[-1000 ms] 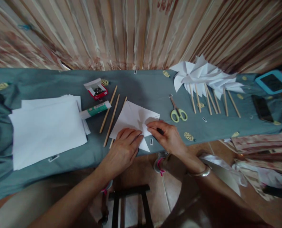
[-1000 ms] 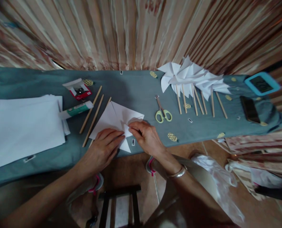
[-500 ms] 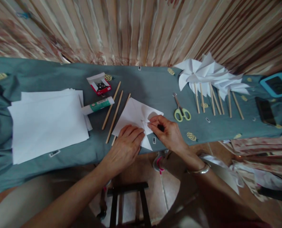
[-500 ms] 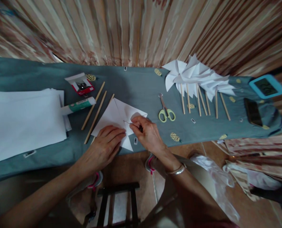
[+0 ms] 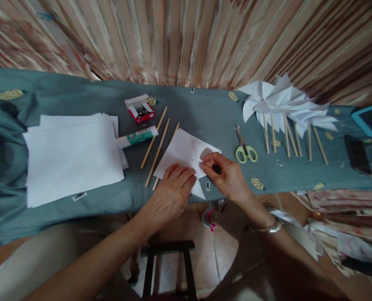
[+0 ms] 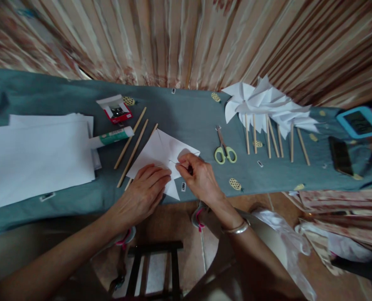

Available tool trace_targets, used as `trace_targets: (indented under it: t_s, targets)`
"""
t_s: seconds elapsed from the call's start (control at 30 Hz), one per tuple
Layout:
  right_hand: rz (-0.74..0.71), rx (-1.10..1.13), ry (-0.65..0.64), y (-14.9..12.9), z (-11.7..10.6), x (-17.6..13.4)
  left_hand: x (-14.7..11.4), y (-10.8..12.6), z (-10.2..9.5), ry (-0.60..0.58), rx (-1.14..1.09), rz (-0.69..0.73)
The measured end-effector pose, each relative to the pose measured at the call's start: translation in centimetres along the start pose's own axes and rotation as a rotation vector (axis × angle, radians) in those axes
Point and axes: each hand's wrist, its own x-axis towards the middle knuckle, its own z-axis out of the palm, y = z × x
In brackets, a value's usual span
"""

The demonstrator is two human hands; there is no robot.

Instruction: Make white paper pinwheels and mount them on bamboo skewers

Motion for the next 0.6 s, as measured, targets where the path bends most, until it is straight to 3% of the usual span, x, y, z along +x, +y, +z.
trace_targets:
  t_s: [0.6]
  targets:
    - [-0.042,-0.037,-0.035,-0.31,-0.34,0.27,0.55,-0.17,0.42,-0.002,-0.014,-0.108]
